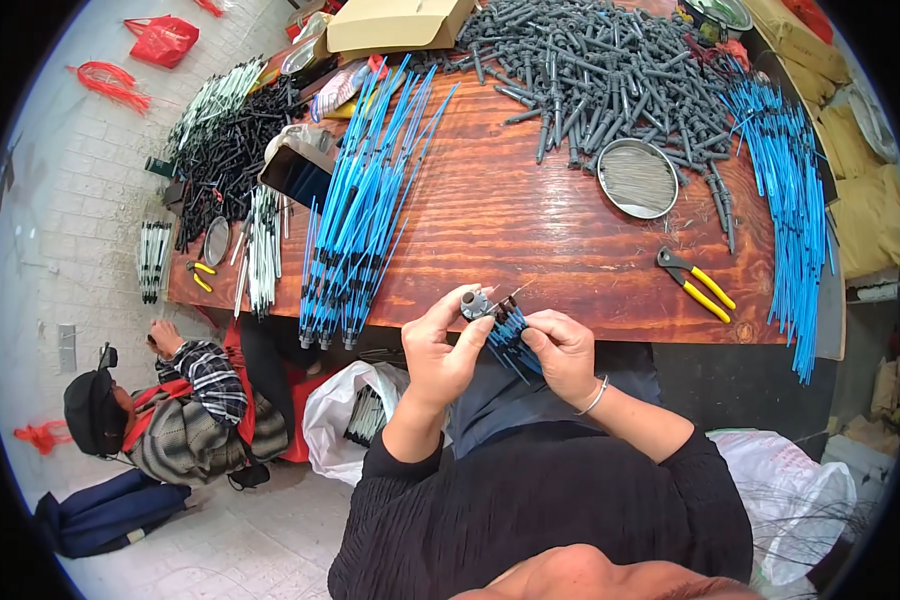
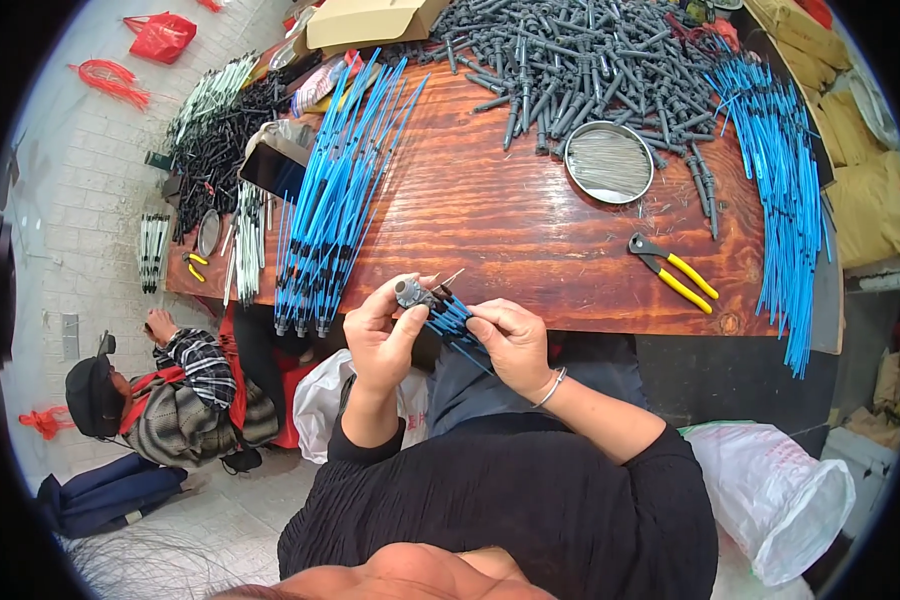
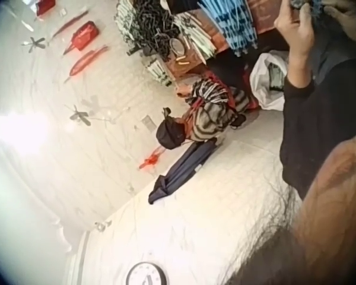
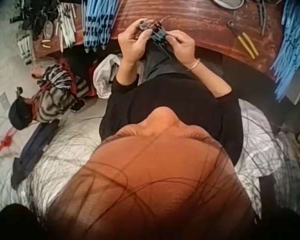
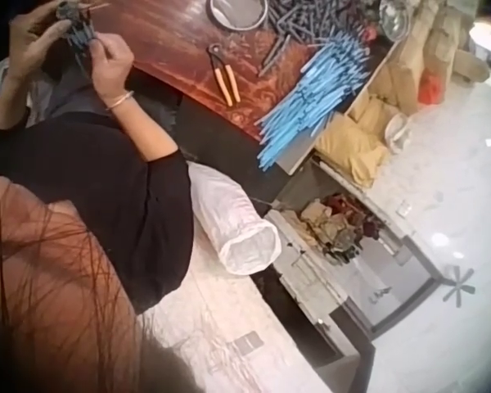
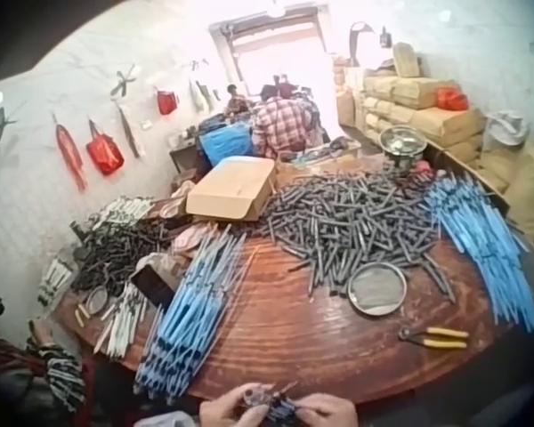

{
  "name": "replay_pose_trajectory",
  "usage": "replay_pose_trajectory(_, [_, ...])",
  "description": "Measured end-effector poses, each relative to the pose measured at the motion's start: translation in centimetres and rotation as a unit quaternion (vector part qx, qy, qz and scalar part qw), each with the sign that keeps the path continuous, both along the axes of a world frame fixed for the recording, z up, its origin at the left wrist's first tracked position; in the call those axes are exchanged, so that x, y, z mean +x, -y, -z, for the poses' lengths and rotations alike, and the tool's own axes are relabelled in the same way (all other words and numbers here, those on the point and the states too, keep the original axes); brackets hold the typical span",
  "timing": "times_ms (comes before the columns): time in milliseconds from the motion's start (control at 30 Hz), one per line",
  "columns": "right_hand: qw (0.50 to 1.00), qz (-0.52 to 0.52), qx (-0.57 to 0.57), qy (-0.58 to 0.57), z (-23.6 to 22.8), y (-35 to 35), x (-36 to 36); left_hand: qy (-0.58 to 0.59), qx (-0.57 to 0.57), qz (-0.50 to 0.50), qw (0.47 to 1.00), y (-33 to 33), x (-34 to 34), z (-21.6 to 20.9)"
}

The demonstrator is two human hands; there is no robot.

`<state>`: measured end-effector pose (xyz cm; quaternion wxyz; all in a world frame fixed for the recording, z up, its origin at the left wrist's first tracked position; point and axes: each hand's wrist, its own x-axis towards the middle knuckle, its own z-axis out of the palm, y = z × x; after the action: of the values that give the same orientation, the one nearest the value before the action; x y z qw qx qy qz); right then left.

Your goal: Assembling and preparing bundles of blue electrical wires by attaching components and using pliers.

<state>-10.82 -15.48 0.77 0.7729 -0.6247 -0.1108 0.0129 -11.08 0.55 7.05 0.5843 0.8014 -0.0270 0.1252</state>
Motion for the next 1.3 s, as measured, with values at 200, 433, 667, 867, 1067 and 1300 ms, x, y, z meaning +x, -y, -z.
replay_pose_trajectory(200, [0.991,-0.111,0.048,-0.054,-0.1,0.9,1.1,-0.024,-0.153,0.105,0.982,-0.6,0.0,-0.4])
replay_pose_trajectory(433, [0.996,-0.055,0.051,-0.047,-0.4,-0.3,-0.1,0.022,-0.088,0.027,0.995,1.9,-0.8,0.9])
replay_pose_trajectory(667, [0.997,-0.055,0.023,-0.04,-0.5,-0.5,-0.7,0.013,-0.064,0.001,0.998,2.0,-0.9,1.2])
replay_pose_trajectory(867, [0.998,-0.064,-0.002,0.002,-0.7,-0.4,-0.4,0.037,-0.093,0.038,0.994,1.7,-0.8,0.8])
replay_pose_trajectory(1067, [0.991,-0.133,0.009,-0.029,-0.8,0.4,0.4,0.041,-0.084,0.06,0.994,1.0,-0.8,1.1])
replay_pose_trajectory(1300, [0.975,-0.206,0.024,-0.077,-0.5,1.0,1.3,0.065,-0.1,0.124,0.985,0.5,-0.6,1.5])
